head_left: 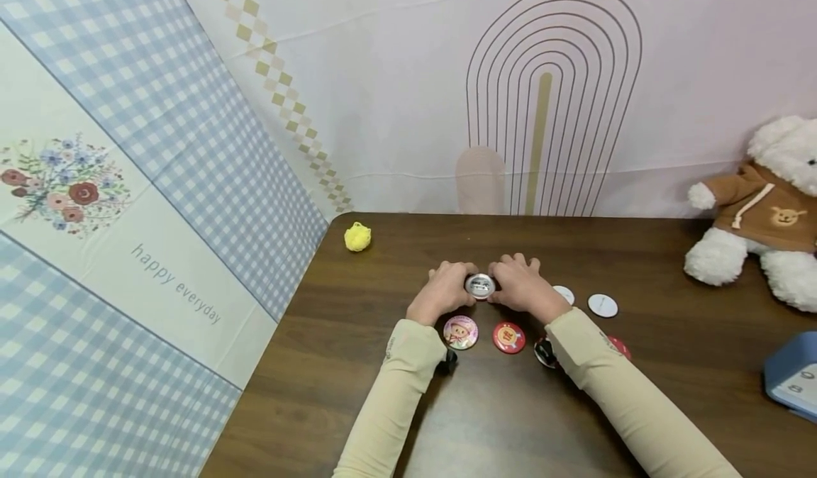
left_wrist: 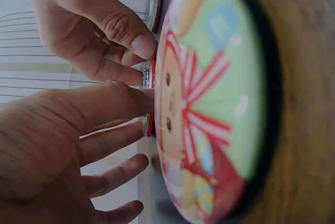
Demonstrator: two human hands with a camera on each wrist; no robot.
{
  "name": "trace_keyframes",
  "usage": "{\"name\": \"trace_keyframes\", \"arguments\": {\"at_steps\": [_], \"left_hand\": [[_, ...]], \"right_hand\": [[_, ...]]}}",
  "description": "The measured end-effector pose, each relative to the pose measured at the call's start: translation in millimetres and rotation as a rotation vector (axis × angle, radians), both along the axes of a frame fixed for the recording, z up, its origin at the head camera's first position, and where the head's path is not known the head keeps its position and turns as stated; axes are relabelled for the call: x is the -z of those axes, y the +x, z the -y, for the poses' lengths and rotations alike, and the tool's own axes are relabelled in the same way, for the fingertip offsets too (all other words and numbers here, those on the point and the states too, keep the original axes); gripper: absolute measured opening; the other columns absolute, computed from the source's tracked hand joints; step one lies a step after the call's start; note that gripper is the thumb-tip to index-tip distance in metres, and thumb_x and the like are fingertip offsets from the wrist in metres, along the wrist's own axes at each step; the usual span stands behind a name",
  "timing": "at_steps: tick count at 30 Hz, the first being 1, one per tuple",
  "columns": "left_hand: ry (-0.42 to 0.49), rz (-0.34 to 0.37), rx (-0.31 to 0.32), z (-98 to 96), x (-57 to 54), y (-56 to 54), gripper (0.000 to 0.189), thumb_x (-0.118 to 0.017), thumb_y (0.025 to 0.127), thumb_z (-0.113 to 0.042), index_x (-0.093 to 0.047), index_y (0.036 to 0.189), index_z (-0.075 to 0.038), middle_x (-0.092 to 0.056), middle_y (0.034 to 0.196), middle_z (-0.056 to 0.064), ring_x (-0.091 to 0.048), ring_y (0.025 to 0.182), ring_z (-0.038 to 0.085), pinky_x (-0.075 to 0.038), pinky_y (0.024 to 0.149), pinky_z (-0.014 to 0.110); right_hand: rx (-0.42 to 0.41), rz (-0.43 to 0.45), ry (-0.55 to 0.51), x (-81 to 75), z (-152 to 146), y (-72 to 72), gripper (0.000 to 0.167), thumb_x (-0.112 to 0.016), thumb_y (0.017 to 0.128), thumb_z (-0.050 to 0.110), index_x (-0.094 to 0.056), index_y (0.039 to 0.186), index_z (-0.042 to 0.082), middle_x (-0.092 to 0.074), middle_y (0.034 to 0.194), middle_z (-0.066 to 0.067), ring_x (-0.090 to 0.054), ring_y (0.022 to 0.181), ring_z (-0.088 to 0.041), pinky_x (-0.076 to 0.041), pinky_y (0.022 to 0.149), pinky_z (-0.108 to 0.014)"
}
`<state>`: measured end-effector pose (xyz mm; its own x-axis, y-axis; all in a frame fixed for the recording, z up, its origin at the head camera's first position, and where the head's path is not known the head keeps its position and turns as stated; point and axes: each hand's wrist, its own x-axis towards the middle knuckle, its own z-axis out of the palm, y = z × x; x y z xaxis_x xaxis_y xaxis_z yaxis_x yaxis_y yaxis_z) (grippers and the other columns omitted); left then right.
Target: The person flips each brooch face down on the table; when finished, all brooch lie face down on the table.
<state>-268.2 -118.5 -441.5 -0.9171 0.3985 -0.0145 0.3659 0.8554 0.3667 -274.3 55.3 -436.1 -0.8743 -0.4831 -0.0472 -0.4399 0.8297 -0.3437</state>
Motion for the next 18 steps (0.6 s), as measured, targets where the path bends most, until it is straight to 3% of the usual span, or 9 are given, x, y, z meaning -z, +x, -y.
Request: {"name": "trace_keyframes", "arguments": {"at_steps": [9, 18], "left_hand": [[0.000, 0.043, -0.050, 10.1, -2.9, 11.9, 0.044, -0.079, 0.088, -0.016, -0.066, 0.130, -0.013, -0.068, 0.123, 0.004, -0.059, 0.115, 0.029, -0.041, 0.093, 0.047], [0.025, 0.066, -0.039, 19.6, -8.0, 26.6, 0.037, -0.070, 0.095, -0.019, -0.064, 0.130, -0.010, -0.068, 0.121, 0.005, -0.061, 0.112, 0.024, -0.042, 0.099, 0.050]], "right_hand": [[-0.030, -0.006, -0.010, -6.5, 0, 12.4, 0.041, -0.081, 0.086, 0.018, -0.066, 0.121, 0.001, -0.060, 0.110, -0.019, -0.049, 0.106, -0.043, -0.029, 0.093, -0.069], [-0.060, 0.016, 0.002, -13.2, 7, 25.5, 0.050, -0.078, 0.089, 0.021, -0.062, 0.130, -0.002, -0.060, 0.125, -0.023, -0.049, 0.114, -0.044, -0.024, 0.098, -0.072]]}}
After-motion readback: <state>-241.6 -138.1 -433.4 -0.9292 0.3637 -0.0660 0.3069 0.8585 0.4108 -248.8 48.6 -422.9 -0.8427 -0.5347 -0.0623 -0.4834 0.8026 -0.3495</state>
